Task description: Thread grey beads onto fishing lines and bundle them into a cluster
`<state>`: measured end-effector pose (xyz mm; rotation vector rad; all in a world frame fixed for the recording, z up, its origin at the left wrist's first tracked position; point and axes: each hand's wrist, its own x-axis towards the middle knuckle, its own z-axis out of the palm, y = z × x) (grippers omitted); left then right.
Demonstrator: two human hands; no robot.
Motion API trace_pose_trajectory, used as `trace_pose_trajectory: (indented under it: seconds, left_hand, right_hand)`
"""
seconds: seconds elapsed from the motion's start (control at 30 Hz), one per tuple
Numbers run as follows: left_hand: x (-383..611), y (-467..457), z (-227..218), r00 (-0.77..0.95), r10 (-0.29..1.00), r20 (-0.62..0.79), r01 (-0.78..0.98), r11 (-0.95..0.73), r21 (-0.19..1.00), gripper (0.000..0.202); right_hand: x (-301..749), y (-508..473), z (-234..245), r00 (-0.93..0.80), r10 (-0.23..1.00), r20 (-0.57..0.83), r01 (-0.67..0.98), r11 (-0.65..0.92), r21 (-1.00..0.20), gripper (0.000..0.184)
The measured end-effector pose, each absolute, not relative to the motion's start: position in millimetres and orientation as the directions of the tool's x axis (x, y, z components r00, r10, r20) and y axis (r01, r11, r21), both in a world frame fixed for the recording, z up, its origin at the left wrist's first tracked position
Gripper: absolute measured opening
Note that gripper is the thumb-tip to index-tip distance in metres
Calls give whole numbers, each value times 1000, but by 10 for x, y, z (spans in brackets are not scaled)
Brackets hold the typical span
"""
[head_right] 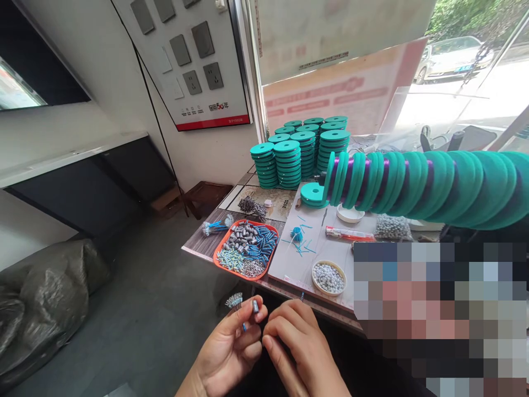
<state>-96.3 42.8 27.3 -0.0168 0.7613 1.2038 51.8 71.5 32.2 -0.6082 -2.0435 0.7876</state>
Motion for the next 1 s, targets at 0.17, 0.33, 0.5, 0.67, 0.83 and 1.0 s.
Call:
trace_pose_trajectory:
  seconds: [0.17, 0.33, 0.5, 0.67, 0.83, 1.0]
  left_hand:
    - [-955, 413, 308, 147, 824, -547, -835, 400, 378, 29]
    - [-953, 388, 330, 174, 826, -536, -837, 411, 362, 26]
    - [-940, 370, 326, 173, 815, -553, -835, 419, 357, 23]
    - [-883, 352, 353, 57, 818, -572, -803, 379, 461, 24]
    - [-825, 352, 360, -26, 819, -573, -757, 359, 547, 32]
    - [-799, 358, 351, -89, 826, -557, -700, 346, 625, 35]
  right_hand:
    - [542, 708, 290, -490, 715, 499, 178, 642, -746, 16]
    - [580, 705, 238, -441, 782, 441, 272, 585, -764, 16]
    - [584, 705, 245, -393, 806, 442, 252, 557, -792, 17]
    - [581, 706, 295, -334, 881, 336, 163, 405, -900, 27]
    - [575, 707, 342, -260, 935, 240, 109, 276, -955, 35]
    - [579, 699, 350, -230, 946, 228, 88, 254, -963, 34]
